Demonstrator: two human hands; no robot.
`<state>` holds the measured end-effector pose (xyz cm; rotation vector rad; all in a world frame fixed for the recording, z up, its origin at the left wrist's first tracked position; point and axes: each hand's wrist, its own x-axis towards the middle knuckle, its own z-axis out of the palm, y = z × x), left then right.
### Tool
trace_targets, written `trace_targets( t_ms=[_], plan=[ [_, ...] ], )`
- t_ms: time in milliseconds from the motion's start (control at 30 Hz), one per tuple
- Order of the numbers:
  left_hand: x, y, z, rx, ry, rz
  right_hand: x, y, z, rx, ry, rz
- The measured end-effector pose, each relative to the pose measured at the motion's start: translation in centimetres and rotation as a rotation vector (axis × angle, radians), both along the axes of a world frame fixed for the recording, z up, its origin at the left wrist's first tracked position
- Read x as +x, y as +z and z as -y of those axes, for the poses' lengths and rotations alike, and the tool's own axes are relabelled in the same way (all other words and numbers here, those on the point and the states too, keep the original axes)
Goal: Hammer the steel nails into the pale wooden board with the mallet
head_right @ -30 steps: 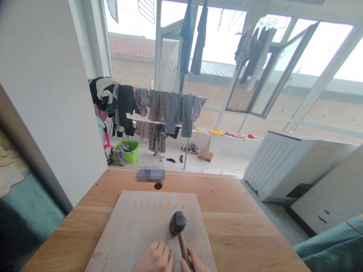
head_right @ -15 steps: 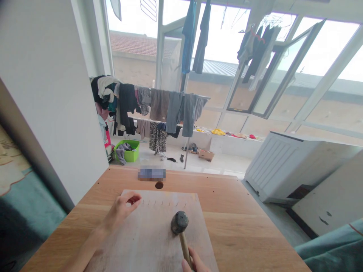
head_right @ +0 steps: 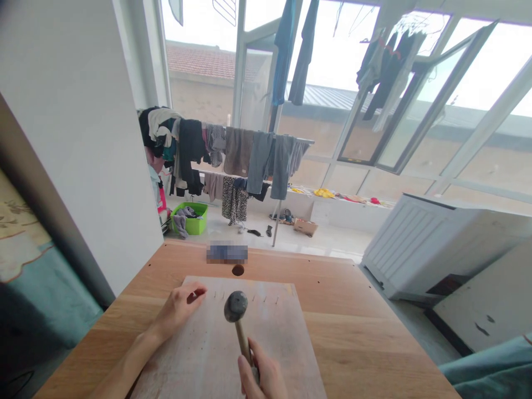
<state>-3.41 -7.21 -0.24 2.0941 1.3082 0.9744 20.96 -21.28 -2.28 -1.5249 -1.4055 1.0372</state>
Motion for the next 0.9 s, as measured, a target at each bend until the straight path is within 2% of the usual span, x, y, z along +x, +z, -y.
trace_targets(
  t_ms=[133, 233, 400, 533, 633, 733, 900],
  plan=[
    [0.1, 0.3, 0.2, -0.040, 0.031, 0.032, -3.0, 3.2, -2.2, -0.091, 0.106, -0.100],
    [0.2, 0.4, 0.2, -0.060, 0.017, 0.066, -4.7, 4.7, -3.7, -0.099, 0.149, -0.148],
    [0.3, 0.3, 0.2, -0.011, 0.019, 0.072, -6.3, 4.8, -5.5, -0.068, 0.181, -0.139],
    [0.3, 0.5, 0.2, -0.024, 0.016, 0.078, -6.8, 4.5, -5.9, -0.074, 0.173, -0.153],
    [0.3, 0.6, 0.3, -0.035, -0.003, 0.064, -6.8, 4.5, -5.3, -0.089, 0.160, -0.204],
    [0.1, 0.4, 0.2, -0.048, -0.003, 0.067, -5.7, 4.2, -3.6, -0.123, 0.112, -0.329],
    [-0.1, -0.4, -0.1, -0.022, 0.044, -0.002, -1.0, 1.9, 0.9, -0.122, -0.216, -0.747]
  ],
)
